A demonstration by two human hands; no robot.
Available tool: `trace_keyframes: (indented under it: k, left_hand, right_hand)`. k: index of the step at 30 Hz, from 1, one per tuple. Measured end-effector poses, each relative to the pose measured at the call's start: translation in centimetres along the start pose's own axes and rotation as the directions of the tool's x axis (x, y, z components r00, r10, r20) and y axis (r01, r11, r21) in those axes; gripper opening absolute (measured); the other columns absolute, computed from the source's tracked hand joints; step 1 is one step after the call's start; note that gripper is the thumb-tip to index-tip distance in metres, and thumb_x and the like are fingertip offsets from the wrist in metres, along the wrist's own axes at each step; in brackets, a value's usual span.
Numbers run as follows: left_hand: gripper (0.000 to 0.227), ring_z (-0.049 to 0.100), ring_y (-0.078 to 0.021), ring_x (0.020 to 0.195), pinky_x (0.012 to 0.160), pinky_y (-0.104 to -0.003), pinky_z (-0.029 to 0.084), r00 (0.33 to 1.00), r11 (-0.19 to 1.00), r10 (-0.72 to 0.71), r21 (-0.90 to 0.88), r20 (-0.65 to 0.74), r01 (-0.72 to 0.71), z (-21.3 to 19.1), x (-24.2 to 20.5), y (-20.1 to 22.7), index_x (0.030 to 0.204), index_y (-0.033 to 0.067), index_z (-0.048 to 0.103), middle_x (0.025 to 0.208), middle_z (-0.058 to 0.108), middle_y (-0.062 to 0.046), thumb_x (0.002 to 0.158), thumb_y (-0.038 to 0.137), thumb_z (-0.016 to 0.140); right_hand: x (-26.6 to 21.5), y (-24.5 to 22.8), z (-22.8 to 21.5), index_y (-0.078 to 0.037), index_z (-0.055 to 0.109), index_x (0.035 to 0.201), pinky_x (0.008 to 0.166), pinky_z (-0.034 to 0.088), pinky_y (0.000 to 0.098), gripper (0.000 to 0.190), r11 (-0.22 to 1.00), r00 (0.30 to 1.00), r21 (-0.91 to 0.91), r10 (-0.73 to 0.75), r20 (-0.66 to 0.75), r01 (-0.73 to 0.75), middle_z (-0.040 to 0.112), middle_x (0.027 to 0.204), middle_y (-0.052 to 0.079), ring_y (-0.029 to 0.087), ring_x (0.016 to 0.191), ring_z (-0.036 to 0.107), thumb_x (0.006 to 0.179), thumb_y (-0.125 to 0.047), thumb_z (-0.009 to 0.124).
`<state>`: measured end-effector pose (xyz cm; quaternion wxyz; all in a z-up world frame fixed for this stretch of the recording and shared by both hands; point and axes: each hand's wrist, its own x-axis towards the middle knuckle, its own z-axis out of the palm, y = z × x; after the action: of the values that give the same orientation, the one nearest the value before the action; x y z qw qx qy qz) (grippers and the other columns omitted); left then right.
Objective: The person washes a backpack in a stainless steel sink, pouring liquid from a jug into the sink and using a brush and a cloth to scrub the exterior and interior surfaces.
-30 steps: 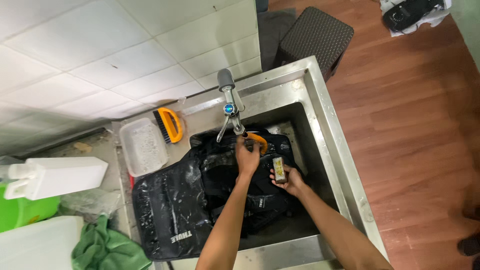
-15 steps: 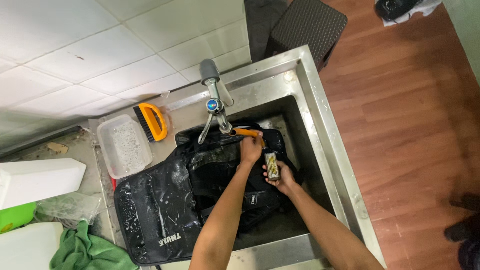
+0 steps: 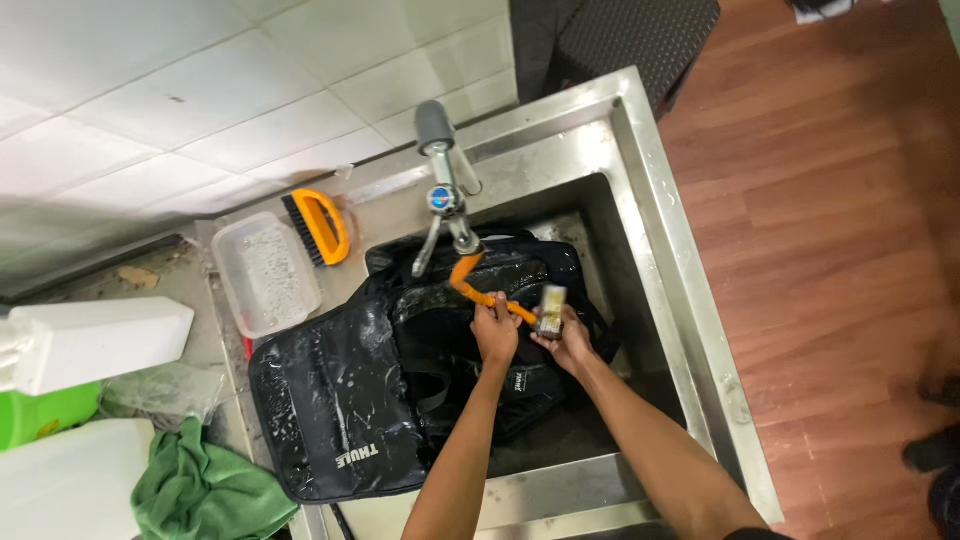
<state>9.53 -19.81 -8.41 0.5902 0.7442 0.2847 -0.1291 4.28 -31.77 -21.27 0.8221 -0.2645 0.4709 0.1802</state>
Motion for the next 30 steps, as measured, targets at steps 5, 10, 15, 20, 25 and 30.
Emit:
trace_keyframes:
  k: [5, 10, 15, 20, 25, 30]
  left_hand:
    - [0.027, 0.075, -0.0388, 0.101, 0.088, -0.046, 0.067, 1.0, 0.998, 0.027, -0.05, 0.014, -0.027, -1.3, -0.4, 0.1, 0.119, -0.0025, 0.056, 0.113, 0.074, -0.028, 0.111, 0.022, 0.049]
    - [0.021, 0.074, -0.0284, 0.1, 0.091, -0.045, 0.065, 0.998, 1.0, -0.022, 0.01, 0.059, 0.022, -2.6, 0.0, -0.7, 0.117, 0.0068, 0.055, 0.108, 0.075, -0.018, 0.113, 0.026, 0.047]
    - [0.041, 0.055, -0.0393, 0.137, 0.113, -0.055, 0.048, 0.969, 0.98, -0.012, 0.194, 0.246, -0.037, -5.4, -0.9, 0.6, 0.143, 0.0117, 0.048, 0.148, 0.058, -0.023, 0.111, 0.038, 0.051]
    - [0.048, 0.047, -0.0435, 0.143, 0.116, -0.055, 0.045, 0.973, 0.987, 0.154, 0.02, 0.171, -0.159, -9.7, -2.3, -0.3, 0.151, 0.0031, 0.049, 0.152, 0.052, -0.03, 0.107, 0.021, 0.058]
    - [0.05, 0.075, -0.0194, 0.106, 0.084, -0.031, 0.064, 0.937, 0.956, 0.261, -0.194, 0.231, -0.218, -17.5, -11.1, 4.5, 0.14, 0.0071, 0.059, 0.132, 0.069, -0.013, 0.1, 0.037, 0.056]
    - [0.029, 0.062, -0.0295, 0.121, 0.106, -0.04, 0.048, 0.751, 0.745, 0.646, 0.324, -0.134, -0.583, -25.3, -11.6, 3.3, 0.126, 0.0114, 0.069, 0.125, 0.071, -0.01, 0.099, 0.016, 0.06]
  right_hand:
    - [-2.3, -1.1, -0.1, -0.015, 0.036, 0.149, 0.075, 0.065, 0.056, 0.041, 0.953, 0.997, -0.3, -0.057, -0.048, 0.04, 0.068, 0.115, 0.021, 0.038, 0.087, 0.074, 0.113, -0.034, 0.029]
    - [-5.3, -0.9, -0.8, -0.017, 0.051, 0.14, 0.063, 0.066, 0.0566, 0.036, 0.791, 1.0, -0.612, 0.006, 0.015, 0.004, 0.073, 0.105, 0.025, 0.041, 0.08, 0.076, 0.106, -0.03, 0.05]
    - [-13.1, -5.1, 1.3, -0.021, 0.061, 0.14, 0.069, 0.065, 0.0486, 0.043, 0.398, 0.929, -0.842, -0.221, 0.298, 0.365, 0.074, 0.109, 0.024, 0.037, 0.092, 0.074, 0.098, -0.034, 0.066]
    - [-32.3, -10.3, 11.6, -0.047, 0.052, 0.146, 0.084, 0.063, 0.0549, 0.068, -0.342, 0.81, -0.837, -0.265, 0.523, 0.428, 0.06, 0.119, 0.009, 0.044, 0.102, 0.072, 0.084, -0.035, 0.075]
    - [-33.6, -8.1, 12.6, -0.023, 0.054, 0.143, 0.091, 0.06, 0.0323, 0.066, -0.254, 0.478, -0.726, -0.609, 0.633, 0.639, 0.054, 0.128, 0.009, 0.021, 0.103, 0.069, 0.084, -0.012, 0.08]
    - [-20.7, -2.9, 6.9, -0.013, 0.048, 0.126, 0.062, 0.048, 0.0577, 0.037, -0.345, 0.582, -0.804, -0.559, 0.591, 0.485, 0.046, 0.114, 0.015, 0.038, 0.089, 0.057, 0.092, -0.007, 0.062]
